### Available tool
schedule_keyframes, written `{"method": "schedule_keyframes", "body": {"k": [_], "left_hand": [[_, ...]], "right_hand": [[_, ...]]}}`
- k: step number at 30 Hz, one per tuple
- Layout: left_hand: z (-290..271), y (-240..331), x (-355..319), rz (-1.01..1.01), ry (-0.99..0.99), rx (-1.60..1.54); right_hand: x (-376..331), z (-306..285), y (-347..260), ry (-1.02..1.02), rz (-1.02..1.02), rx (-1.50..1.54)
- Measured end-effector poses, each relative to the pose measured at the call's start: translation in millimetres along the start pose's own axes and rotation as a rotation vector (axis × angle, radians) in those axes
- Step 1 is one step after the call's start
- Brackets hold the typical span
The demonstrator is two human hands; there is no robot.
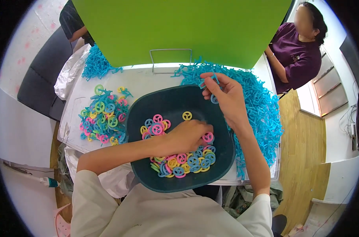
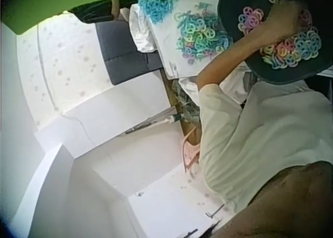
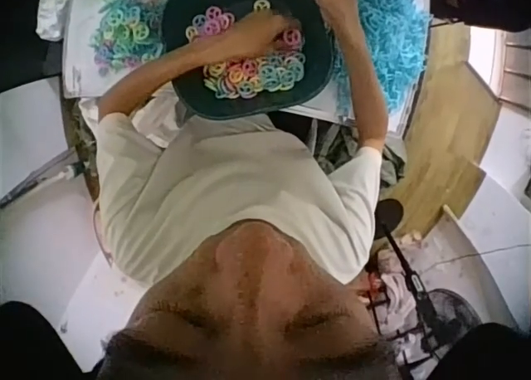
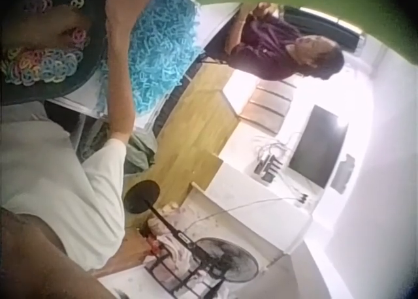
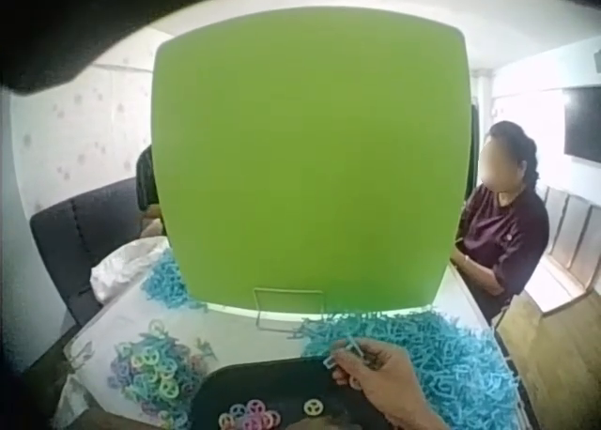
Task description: Picking up colorful plastic peace sign rings from a tray and attaching them to a blue plastic holder.
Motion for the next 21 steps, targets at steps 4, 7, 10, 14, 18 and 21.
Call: {"method": "schedule_keyframes", "body": {"k": [4, 7, 10, 14, 18, 21], "left_hand": [[-32, 6, -4, 0.080, 0.250, 0.064], [-34, 4, -2, -0.056, 0.095, -0.048], [-29, -8, -6, -0.189, 0.047, -0.074], [-12, -10, -4, -0.015, 0.077, 0.196], [0, -13, 2, 0.051, 0.017, 0.277], [-1, -25, 3, -0.030, -0.062, 0.263]], "right_hand": [[-1, 8, -2, -0.093, -0.032, -0.012], [-4, 11, -2, -0.128, -0.029, -0.012], [-4, 12, 0, -0.124, 0.001, -0.044], [-2, 15, 1, -0.137, -0.026, -0.026], [-3, 15, 4, -0.130, -0.024, -0.052], [-3, 18, 4, -0.135, -0.029, -0.056]]}}
Point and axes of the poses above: each hand's wrist, its own x-axis towards the middle knuckle, its own z-axis out of the palm, y = z × x, the point moved 10 cm from there along x, towards the middle knuckle, and after that the axes turned 1 degree about y, right-handed, at the moved point
